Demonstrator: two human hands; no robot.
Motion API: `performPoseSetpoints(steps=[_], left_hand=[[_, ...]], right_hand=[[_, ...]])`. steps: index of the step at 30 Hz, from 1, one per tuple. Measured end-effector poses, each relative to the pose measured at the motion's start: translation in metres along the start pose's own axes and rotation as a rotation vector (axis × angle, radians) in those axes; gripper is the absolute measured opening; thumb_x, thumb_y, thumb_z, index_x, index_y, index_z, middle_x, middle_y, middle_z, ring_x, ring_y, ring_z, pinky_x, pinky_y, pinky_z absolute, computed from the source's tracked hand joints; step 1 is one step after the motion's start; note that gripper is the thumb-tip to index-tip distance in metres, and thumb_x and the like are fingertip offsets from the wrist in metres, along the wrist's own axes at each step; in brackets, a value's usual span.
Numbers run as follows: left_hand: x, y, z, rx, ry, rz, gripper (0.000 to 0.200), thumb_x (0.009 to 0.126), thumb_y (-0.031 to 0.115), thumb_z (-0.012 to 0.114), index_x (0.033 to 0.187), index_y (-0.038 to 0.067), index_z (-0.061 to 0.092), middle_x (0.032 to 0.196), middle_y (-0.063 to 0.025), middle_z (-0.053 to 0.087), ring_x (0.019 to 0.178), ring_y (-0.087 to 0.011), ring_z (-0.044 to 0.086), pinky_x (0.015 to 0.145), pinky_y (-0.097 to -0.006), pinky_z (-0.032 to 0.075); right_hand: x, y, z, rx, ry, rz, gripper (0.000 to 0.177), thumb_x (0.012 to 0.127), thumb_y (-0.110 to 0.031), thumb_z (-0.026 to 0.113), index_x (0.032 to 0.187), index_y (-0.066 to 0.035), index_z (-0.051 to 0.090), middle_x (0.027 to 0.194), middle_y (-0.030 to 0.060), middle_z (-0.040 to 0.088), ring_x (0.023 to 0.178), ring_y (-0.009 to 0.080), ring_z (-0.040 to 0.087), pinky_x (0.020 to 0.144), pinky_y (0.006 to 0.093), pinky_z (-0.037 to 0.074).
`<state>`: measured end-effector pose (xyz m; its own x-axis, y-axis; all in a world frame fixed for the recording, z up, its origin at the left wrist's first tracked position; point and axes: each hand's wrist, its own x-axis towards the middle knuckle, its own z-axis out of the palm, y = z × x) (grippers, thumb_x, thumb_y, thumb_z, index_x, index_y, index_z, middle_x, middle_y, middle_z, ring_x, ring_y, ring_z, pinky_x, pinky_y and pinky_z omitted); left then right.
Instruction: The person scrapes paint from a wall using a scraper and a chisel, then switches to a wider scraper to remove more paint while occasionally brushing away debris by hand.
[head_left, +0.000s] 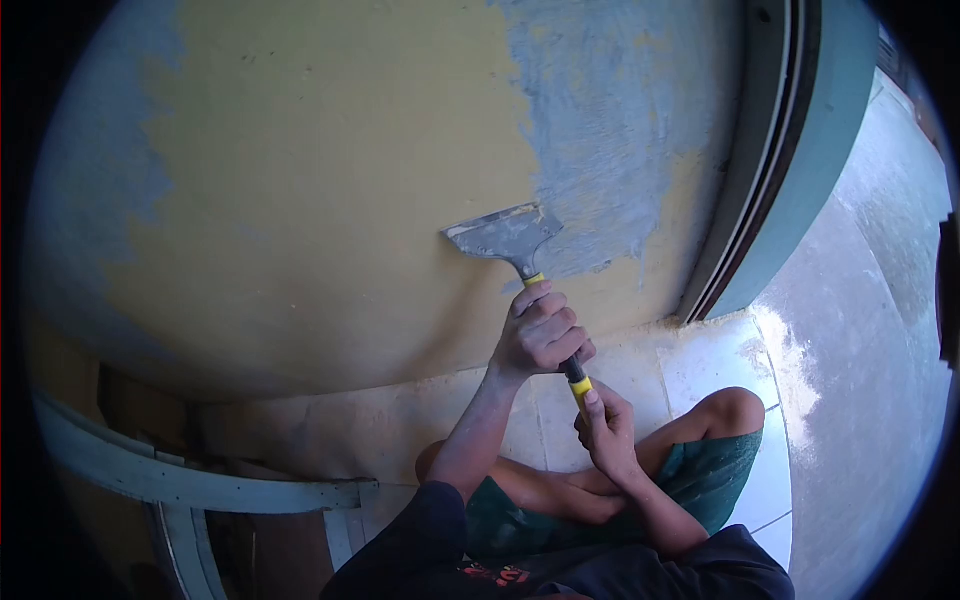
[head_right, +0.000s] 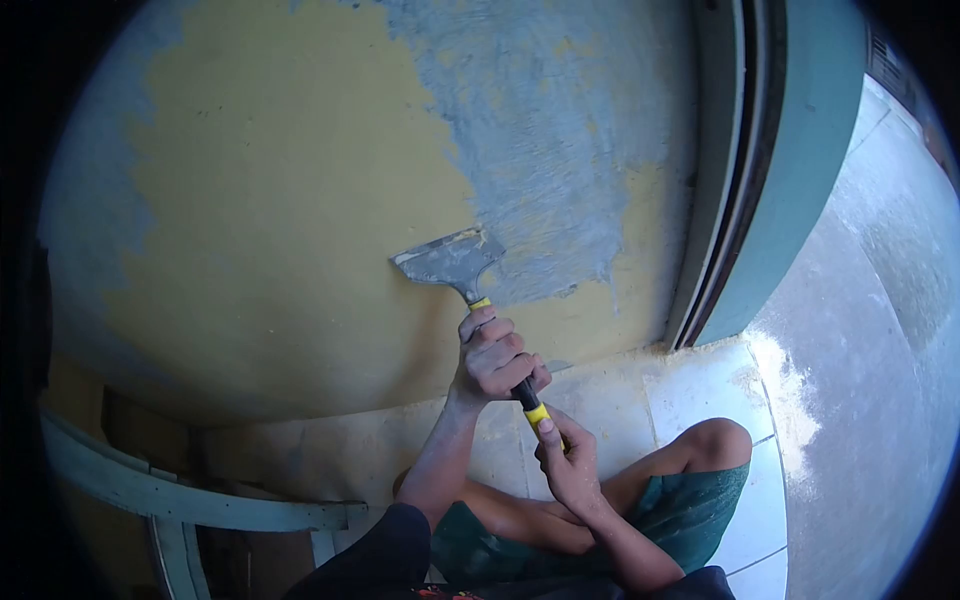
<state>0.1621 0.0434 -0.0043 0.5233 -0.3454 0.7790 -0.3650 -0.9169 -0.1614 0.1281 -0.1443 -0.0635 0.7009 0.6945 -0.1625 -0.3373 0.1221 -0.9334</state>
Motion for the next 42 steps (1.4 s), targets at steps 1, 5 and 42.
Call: performPoseSetpoints(steps=[1, 5, 42], left_hand=[[0.005, -0.001, -0.007, 0.02, 0.01, 0.007, 0.019, 0.062, 0.019, 0.068, 0.056, 0.016, 0.05, 0.065, 0.0009, 0.052, 0.085, -0.0176, 0.055, 0.097, -0.0404, 0.04], [0.001, 0.002, -0.01, -0.129, -0.002, 0.019, 0.021, 0.062, 0.018, 0.068, 0.058, 0.013, 0.048, 0.069, 0.0004, 0.052, 0.079, -0.0197, 0.056, 0.089, -0.0404, 0.047], [0.034, -0.002, -0.027, -0.038, 0.024, 0.024, 0.018, 0.061, 0.019, 0.068, 0.056, 0.013, 0.052, 0.068, 0.0011, 0.053, 0.08, -0.0162, 0.057, 0.099, -0.0409, 0.042]], right_hand=[[-0.005, -0.002, -0.002, 0.04, 0.022, 0.022, 0.046, 0.101, -0.041, 0.045, 0.122, -0.002, 0.055, 0.059, -0.0038, 0.044, 0.046, 0.0027, 0.038, 0.042, 0.0192, 0.031], [-0.006, -0.019, 0.006, 0.034, 0.041, 0.037, 0.045, 0.101, -0.043, 0.043, 0.111, -0.001, 0.056, 0.053, -0.0061, 0.037, 0.041, 0.0023, 0.034, 0.037, 0.0193, 0.025], [-0.008, -0.053, 0.008, 0.164, -0.112, 0.047, 0.045, 0.101, -0.044, 0.043, 0.112, -0.003, 0.057, 0.055, -0.0066, 0.037, 0.042, 0.0015, 0.032, 0.039, 0.0192, 0.025]])
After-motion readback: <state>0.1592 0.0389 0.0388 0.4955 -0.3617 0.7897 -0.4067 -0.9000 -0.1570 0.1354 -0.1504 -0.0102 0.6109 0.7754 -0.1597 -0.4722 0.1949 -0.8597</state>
